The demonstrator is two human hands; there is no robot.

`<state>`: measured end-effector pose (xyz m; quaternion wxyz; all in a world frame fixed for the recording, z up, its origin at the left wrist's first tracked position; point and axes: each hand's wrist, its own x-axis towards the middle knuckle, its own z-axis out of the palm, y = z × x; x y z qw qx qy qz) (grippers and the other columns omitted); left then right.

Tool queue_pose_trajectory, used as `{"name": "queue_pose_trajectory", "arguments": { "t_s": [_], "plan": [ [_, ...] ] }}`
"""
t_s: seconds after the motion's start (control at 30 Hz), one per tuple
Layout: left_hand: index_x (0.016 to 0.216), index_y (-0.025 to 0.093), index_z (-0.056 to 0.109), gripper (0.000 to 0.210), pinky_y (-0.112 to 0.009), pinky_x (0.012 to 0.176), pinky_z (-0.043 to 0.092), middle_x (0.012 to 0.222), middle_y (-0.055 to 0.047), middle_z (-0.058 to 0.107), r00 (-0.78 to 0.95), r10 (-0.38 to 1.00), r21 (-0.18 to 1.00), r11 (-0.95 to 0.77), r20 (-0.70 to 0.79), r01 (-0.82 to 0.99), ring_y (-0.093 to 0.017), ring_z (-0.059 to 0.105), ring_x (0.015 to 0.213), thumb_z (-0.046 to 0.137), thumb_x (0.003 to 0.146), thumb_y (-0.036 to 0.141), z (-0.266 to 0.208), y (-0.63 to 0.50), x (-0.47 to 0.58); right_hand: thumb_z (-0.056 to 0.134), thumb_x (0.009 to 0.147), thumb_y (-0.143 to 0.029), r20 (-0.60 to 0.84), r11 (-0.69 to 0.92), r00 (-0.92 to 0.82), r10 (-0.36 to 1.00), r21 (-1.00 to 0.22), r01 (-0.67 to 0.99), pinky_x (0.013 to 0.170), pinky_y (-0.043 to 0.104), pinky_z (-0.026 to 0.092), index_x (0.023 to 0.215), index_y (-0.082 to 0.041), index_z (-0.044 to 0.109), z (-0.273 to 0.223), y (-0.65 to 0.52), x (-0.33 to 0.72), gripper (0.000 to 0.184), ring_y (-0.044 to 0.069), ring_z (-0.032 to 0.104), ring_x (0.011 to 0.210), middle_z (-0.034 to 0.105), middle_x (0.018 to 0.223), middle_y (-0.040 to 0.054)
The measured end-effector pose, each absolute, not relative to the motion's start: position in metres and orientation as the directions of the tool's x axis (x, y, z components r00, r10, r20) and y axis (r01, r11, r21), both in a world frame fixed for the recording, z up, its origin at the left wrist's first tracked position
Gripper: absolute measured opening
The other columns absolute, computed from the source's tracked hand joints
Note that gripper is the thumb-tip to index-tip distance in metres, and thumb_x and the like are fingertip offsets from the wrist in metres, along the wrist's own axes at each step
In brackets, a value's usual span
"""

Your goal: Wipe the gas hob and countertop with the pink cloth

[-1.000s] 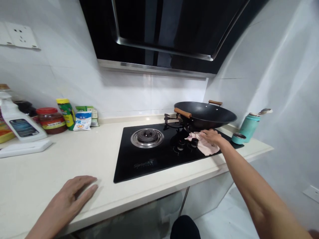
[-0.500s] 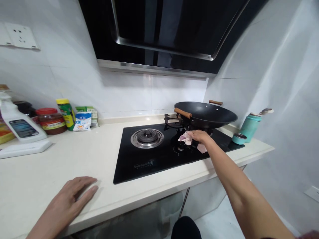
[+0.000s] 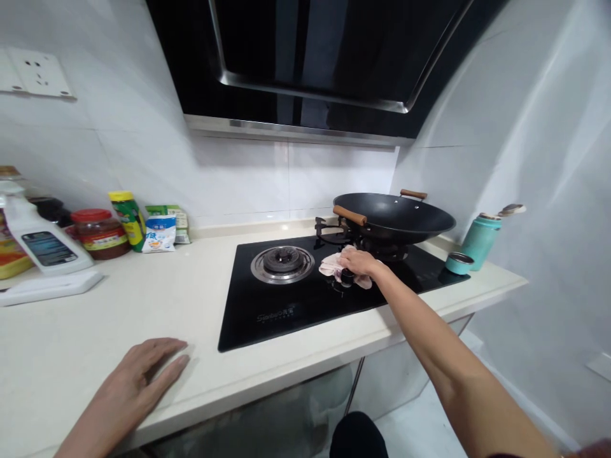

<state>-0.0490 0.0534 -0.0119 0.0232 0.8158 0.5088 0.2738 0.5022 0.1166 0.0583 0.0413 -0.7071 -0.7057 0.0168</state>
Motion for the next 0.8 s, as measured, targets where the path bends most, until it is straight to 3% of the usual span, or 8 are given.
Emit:
{"name": "queue_pose_trajectory", "arguments": {
  "t_s": [0.23, 0.4, 0.47, 0.6, 0.7, 0.8],
  "plan": [
    [0.104, 0.026, 0.076, 0.048, -0.038, 0.097, 0.055, 0.114, -0.006, 0.074, 0.312, 0.851, 0.350, -0.471, 0.423, 0.810, -0.026, 0.068, 0.107, 0.056, 0.084, 0.065, -0.005, 0.049, -0.046, 0.028, 0.103, -0.044, -0.004, 0.035, -0.036, 0.999, -0.130, 0.991, 0.106, 0.036, 0.041, 0.128, -0.020, 0.065, 0.069, 0.112, 0.509, 0.050, 0.028, 0.055, 0.129, 0.060, 0.140, 0.0104],
    [0.104, 0.025, 0.076, 0.048, -0.037, 0.098, 0.055, 0.114, -0.007, 0.074, 0.306, 0.850, 0.365, -0.474, 0.429, 0.801, -0.026, 0.068, 0.107, 0.057, 0.084, 0.065, -0.006, 0.049, -0.045, 0.036, 0.100, -0.034, -0.024, 0.104, -0.111, 0.993, -0.204, 0.973, 0.115, 0.034, 0.033, 0.144, -0.027, 0.054, 0.073, 0.090, 0.527, 0.048, 0.021, 0.044, 0.141, 0.047, 0.154, 0.0012],
    [0.104, 0.025, 0.076, 0.049, -0.037, 0.098, 0.054, 0.115, -0.007, 0.074, 0.307, 0.849, 0.368, -0.475, 0.430, 0.799, -0.026, 0.067, 0.108, 0.057, 0.084, 0.065, -0.007, 0.049, -0.046, 0.048, 0.093, -0.030, -0.047, 0.147, -0.162, 0.986, -0.232, 0.962, 0.115, 0.033, 0.034, 0.150, -0.029, 0.046, 0.075, 0.080, 0.534, 0.058, 0.021, 0.043, 0.142, 0.044, 0.157, -0.0002],
    [0.106, 0.026, 0.075, 0.049, -0.039, 0.100, 0.053, 0.118, -0.007, 0.073, 0.303, 0.862, 0.371, -0.458, 0.406, 0.808, -0.027, 0.066, 0.111, 0.056, 0.084, 0.065, -0.008, 0.049, -0.046, 0.069, 0.074, -0.024, -0.092, 0.160, -0.181, 0.979, -0.201, 0.966, 0.108, 0.037, 0.040, 0.154, -0.032, 0.038, 0.075, 0.069, 0.541, 0.086, 0.028, 0.051, 0.133, 0.052, 0.149, 0.0036],
    [0.104, 0.026, 0.076, 0.049, -0.039, 0.099, 0.054, 0.115, -0.006, 0.073, 0.304, 0.862, 0.365, -0.458, 0.406, 0.811, -0.027, 0.067, 0.109, 0.056, 0.084, 0.066, -0.005, 0.048, -0.044, 0.074, 0.070, -0.023, -0.102, 0.070, -0.081, 0.991, -0.107, 0.992, 0.096, 0.032, 0.047, 0.148, -0.032, 0.046, 0.073, 0.074, 0.537, 0.083, 0.026, 0.061, 0.116, 0.061, 0.133, 0.0056],
    [0.104, 0.026, 0.076, 0.048, -0.037, 0.097, 0.055, 0.114, -0.006, 0.074, 0.310, 0.858, 0.356, -0.464, 0.410, 0.811, -0.026, 0.067, 0.108, 0.056, 0.085, 0.065, -0.003, 0.047, -0.043, 0.076, 0.070, -0.025, -0.096, 0.039, -0.044, 0.994, -0.057, 0.998, 0.084, 0.027, 0.049, 0.142, -0.030, 0.051, 0.072, 0.082, 0.530, 0.076, 0.024, 0.064, 0.107, 0.061, 0.128, 0.0075]
  ]
}}
